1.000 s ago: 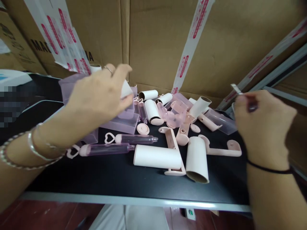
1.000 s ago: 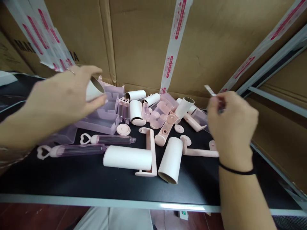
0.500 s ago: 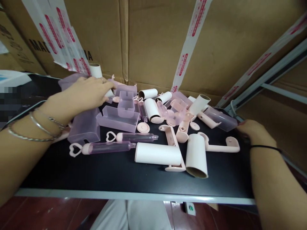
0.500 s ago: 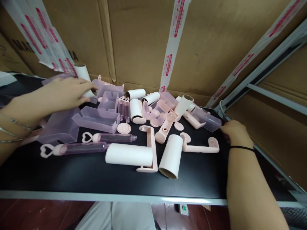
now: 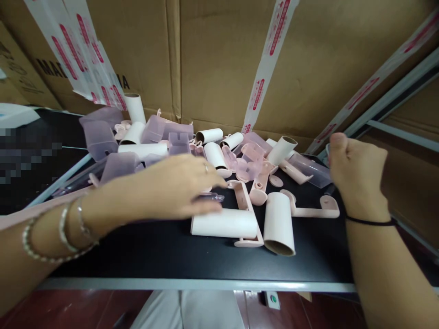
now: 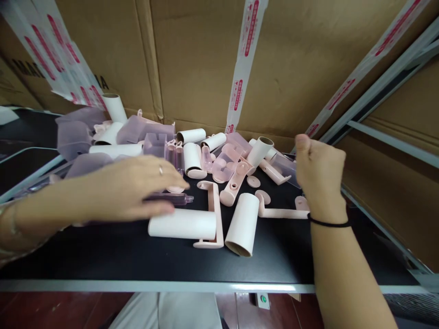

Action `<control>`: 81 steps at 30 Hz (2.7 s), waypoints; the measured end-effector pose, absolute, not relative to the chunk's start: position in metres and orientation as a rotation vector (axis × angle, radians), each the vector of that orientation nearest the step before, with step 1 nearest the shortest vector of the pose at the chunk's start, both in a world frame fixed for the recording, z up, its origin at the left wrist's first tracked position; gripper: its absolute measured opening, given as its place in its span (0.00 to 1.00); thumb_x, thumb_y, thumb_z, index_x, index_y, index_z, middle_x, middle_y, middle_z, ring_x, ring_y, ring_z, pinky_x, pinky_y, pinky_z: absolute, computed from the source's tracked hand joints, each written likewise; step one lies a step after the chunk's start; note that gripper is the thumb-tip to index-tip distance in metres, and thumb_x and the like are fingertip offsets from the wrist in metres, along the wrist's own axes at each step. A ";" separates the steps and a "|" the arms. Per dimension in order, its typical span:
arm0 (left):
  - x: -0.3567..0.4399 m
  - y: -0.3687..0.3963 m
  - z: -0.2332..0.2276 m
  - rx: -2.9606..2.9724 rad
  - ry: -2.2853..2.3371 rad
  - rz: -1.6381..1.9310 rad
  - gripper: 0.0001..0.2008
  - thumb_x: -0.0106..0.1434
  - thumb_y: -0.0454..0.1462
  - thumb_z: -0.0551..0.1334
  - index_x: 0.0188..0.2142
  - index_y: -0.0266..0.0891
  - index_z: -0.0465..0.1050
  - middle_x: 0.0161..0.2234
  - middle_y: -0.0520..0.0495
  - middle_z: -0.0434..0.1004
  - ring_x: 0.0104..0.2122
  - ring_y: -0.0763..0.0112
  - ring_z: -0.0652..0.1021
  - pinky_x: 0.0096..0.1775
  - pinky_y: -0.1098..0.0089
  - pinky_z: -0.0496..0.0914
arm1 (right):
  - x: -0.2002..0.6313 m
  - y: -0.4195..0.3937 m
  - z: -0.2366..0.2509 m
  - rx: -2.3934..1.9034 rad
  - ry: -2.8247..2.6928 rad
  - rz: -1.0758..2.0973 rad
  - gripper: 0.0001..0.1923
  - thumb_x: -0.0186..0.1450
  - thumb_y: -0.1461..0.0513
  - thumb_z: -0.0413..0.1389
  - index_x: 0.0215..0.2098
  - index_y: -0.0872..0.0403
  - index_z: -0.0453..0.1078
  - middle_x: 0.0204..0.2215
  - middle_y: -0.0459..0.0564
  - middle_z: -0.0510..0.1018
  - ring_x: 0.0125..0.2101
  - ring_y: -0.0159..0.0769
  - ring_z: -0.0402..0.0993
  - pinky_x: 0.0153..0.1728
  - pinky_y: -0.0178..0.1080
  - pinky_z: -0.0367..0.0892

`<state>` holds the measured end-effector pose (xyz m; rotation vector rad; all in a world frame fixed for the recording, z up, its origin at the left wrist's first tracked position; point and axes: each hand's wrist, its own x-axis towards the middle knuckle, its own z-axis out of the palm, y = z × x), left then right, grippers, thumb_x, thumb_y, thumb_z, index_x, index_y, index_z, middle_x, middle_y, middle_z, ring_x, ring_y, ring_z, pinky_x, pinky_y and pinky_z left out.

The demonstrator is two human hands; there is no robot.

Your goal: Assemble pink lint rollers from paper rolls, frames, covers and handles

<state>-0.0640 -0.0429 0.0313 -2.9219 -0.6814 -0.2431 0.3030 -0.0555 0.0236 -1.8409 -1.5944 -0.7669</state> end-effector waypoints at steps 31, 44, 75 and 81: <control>-0.041 -0.049 -0.006 -3.024 -1.326 -1.311 0.26 0.58 0.38 0.68 0.56 0.45 0.69 0.54 0.49 0.73 0.51 0.62 0.75 0.55 0.61 0.69 | 0.268 -0.039 -0.014 -2.100 -2.247 -0.014 0.10 0.62 0.56 0.57 0.36 0.52 0.77 0.36 0.52 0.82 0.33 0.39 0.77 0.31 0.37 0.65; -0.042 -0.051 -0.011 -3.055 -1.281 -1.292 0.26 0.62 0.41 0.65 0.59 0.43 0.66 0.51 0.46 0.70 0.50 0.63 0.74 0.55 0.61 0.68 | 0.217 -0.074 0.006 -0.962 -2.071 0.247 0.22 0.62 0.58 0.63 0.55 0.45 0.70 0.48 0.50 0.76 0.48 0.40 0.74 0.48 0.43 0.71; -0.041 -0.035 0.011 -2.804 -1.499 -3.039 0.13 0.66 0.44 0.59 0.42 0.35 0.70 0.35 0.45 0.77 0.27 0.73 0.76 0.25 0.74 0.72 | 0.165 -0.093 -0.010 -1.780 -2.307 -0.321 0.17 0.66 0.50 0.54 0.31 0.55 0.71 0.29 0.55 0.78 0.33 0.46 0.74 0.34 0.43 0.63; -0.042 -0.050 -0.006 -3.528 -1.416 -2.105 0.32 0.62 0.41 0.63 0.61 0.44 0.51 0.52 0.40 0.72 0.41 0.62 0.79 0.36 0.65 0.77 | 0.161 -0.091 -0.014 -1.858 -2.249 0.041 0.15 0.63 0.62 0.53 0.48 0.54 0.69 0.31 0.52 0.78 0.32 0.44 0.73 0.31 0.41 0.62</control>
